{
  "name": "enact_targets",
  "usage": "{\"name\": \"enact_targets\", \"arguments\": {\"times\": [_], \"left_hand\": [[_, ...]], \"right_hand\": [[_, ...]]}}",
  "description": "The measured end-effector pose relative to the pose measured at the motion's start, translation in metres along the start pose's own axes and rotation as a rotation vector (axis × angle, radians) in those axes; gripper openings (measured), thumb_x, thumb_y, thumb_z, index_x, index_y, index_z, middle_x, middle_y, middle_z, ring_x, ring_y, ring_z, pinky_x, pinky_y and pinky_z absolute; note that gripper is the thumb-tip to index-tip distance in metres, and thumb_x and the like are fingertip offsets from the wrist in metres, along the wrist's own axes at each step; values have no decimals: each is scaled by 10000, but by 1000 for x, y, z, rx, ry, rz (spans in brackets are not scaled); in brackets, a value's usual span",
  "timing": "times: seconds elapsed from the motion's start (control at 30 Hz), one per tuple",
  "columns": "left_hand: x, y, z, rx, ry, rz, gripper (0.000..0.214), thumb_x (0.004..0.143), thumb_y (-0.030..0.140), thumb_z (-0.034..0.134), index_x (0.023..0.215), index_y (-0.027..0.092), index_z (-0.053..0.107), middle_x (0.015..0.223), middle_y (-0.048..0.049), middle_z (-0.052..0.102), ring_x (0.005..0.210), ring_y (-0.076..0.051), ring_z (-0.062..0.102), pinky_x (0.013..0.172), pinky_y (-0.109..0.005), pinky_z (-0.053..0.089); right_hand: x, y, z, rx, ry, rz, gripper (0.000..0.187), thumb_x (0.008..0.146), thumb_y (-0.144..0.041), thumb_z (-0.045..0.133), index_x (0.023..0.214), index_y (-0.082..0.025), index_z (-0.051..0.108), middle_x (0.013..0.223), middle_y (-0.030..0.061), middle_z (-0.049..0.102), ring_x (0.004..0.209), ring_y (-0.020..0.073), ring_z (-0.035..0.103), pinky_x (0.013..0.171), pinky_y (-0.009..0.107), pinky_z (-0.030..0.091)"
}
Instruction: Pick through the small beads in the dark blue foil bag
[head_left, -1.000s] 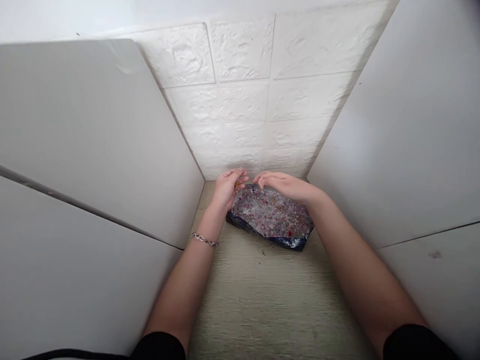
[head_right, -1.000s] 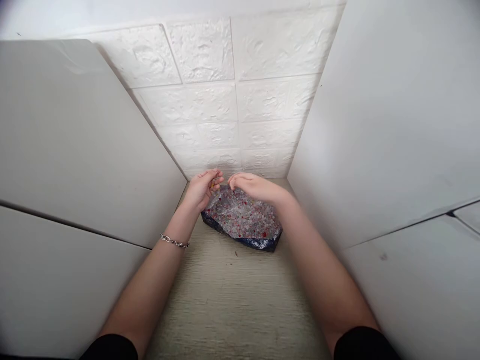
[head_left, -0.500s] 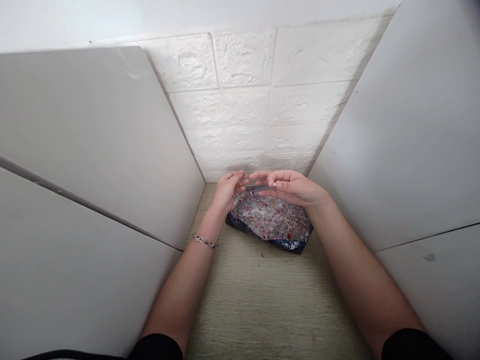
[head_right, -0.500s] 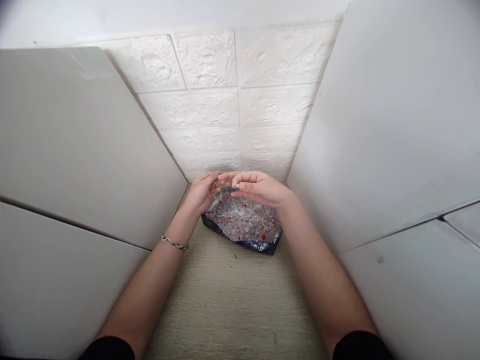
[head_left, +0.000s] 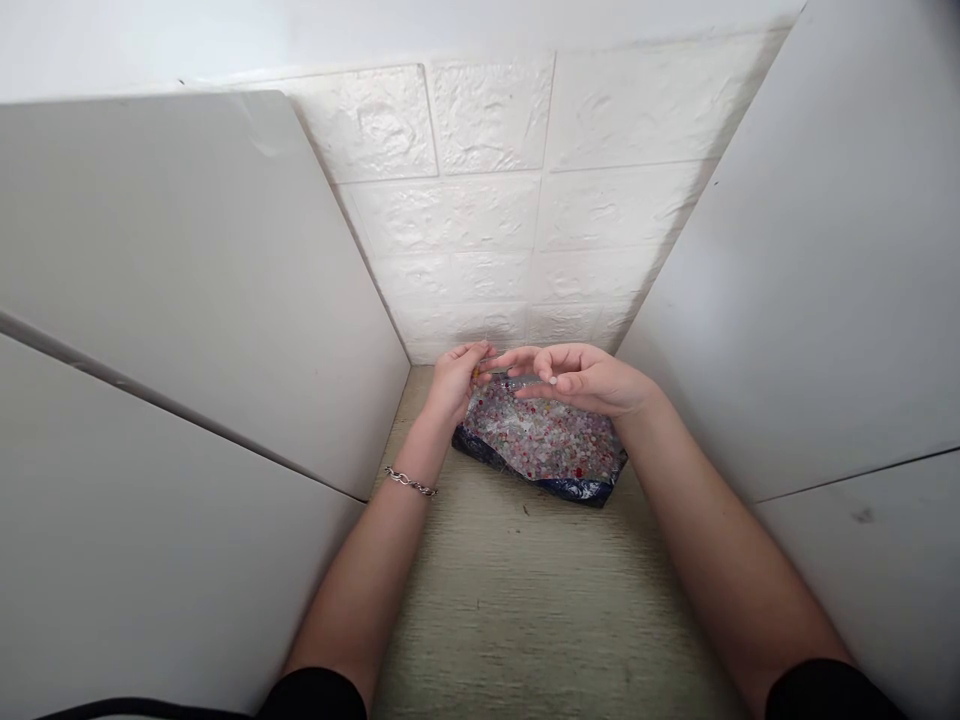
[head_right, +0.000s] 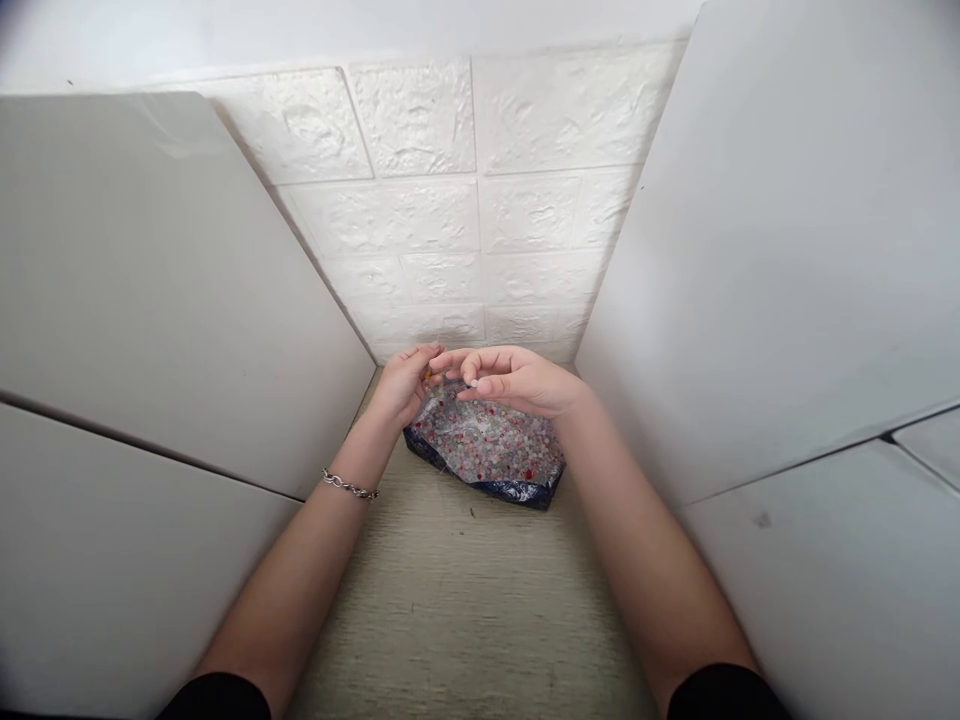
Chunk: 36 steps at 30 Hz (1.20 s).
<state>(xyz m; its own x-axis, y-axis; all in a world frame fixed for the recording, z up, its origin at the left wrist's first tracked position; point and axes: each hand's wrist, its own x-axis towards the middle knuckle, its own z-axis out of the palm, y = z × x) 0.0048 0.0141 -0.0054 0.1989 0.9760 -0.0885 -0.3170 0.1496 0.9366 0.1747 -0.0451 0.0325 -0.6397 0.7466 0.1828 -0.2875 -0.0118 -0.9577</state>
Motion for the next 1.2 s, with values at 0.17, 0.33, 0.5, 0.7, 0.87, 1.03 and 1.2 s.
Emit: {"name": "enact_targets", "arguments": {"times": [0.17, 0.33, 0.5, 0.7, 0.87, 1.03, 1.2], "left_hand": [[0, 1, 0, 2, -10, -1, 144, 635, 236, 658, 667, 110, 596, 649, -1, 581, 544, -47, 512, 464, -168, 353], [0, -1, 0, 4, -3, -1, 151, 638, 245, 659, 678, 114, 596, 649, -4, 584, 544, -53, 517, 469, -171, 360], [1, -2, 0, 6, 5, 0, 146, 648, 244, 651, 683, 112, 598, 643, -6, 583, 532, -56, 520, 467, -172, 366], [-1, -1, 0, -14, -2, 5, 146, 639, 243, 663, 670, 115, 600, 650, -7, 596, 553, -60, 538, 526, -185, 407], [0, -1, 0, -17, 6, 2, 127, 655, 226, 648, 675, 108, 606, 689, -12, 603, 592, -60, 559, 538, -177, 415], [1, -2, -1, -18, 2, 15, 115, 655, 217, 645, 677, 110, 608, 713, -18, 611, 611, -62, 568, 537, -170, 412], [1, -2, -1, -7, -6, 9, 124, 654, 225, 648, 689, 113, 609, 722, -23, 613, 601, -59, 562, 528, -169, 407]], "right_hand": [[1, 0, 1, -50, -23, 10, 142, 699, -262, 669, 695, -168, 563, 1195, 43, 522, 1161, 161, 423, 935, 328, 369], [3, -1, 3, -89, -23, 27, 190, 672, -304, 691, 685, -159, 567, 1169, 58, 542, 1178, 187, 409, 1003, 393, 277], [4, -2, 5, -99, -17, 47, 223, 670, -328, 691, 664, -151, 555, 1189, 67, 524, 1190, 202, 390, 1000, 405, 267], [2, 1, 2, -58, -28, 60, 229, 698, -352, 666, 677, -151, 558, 1193, 69, 507, 1135, 182, 424, 931, 360, 354], [2, 4, -2, -27, -63, 44, 236, 713, -372, 650, 685, -154, 563, 1183, 70, 506, 1096, 154, 444, 903, 318, 388], [2, 4, 0, -14, -85, 37, 235, 721, -372, 644, 679, -153, 570, 1158, 70, 522, 1095, 144, 447, 903, 303, 389], [1, 3, 0, -22, -55, 66, 221, 684, -355, 678, 658, -158, 582, 1143, 54, 536, 1096, 149, 455, 907, 305, 392]]}}
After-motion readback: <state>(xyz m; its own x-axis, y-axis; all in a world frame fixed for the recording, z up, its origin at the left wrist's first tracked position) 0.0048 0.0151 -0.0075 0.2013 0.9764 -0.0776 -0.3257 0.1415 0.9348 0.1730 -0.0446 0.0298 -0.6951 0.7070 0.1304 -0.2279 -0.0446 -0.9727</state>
